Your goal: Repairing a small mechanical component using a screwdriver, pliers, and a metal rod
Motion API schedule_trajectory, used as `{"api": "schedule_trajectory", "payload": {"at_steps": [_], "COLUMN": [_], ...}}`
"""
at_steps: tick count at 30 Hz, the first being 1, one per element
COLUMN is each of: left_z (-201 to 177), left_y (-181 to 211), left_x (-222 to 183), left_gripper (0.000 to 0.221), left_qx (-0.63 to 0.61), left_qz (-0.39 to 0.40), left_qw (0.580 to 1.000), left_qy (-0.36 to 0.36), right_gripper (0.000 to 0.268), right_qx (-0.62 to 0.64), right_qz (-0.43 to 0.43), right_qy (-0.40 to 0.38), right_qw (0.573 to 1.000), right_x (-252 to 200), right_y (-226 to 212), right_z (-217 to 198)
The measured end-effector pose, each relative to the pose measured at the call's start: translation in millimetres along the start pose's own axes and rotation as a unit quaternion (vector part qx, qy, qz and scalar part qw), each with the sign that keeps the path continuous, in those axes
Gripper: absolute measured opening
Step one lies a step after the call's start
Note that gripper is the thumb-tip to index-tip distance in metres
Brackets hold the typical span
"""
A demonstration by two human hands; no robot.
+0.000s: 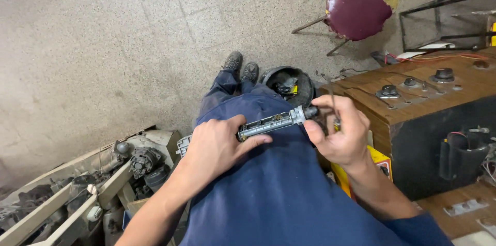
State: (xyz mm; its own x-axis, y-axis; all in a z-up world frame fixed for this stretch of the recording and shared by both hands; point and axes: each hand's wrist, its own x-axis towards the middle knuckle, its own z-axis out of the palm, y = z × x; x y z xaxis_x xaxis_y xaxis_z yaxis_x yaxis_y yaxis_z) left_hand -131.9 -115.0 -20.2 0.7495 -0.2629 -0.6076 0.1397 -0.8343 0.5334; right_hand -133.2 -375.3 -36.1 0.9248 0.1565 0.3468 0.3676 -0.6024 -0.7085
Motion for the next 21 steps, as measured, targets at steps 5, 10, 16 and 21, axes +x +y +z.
{"api": "schedule_trajectory", "payload": {"at_steps": [5, 10, 16, 21], "left_z": [8, 12, 25, 34], "left_y": [-2, 2, 1, -1], "left_x": [6, 10, 16, 18], "left_gripper": [0.061, 0.061, 0.060, 0.060], "left_qx": [0.051, 0.047, 0.065, 0.063], "left_qz": [0.007, 0.007, 0.037, 0.080], "left_qw": [0.998, 0.997, 0.991, 0.980], "left_qy": [0.034, 0.053, 0.108, 0.170], "right_gripper": [0.013, 0.005, 0.003, 0.033], "right_qx": [-0.091, -0.090, -0.129, -0.080], "right_qz": [-0.143, -0.191, -0.210, -0.142], "right_qy": [0.062, 0.036, 0.021, 0.054], "right_qw": [0.984, 0.977, 0.969, 0.985], "right_x": [8, 23, 22, 10], "right_y": [3, -10, -2, 11], "right_z": [-4, -4, -7, -9]}}
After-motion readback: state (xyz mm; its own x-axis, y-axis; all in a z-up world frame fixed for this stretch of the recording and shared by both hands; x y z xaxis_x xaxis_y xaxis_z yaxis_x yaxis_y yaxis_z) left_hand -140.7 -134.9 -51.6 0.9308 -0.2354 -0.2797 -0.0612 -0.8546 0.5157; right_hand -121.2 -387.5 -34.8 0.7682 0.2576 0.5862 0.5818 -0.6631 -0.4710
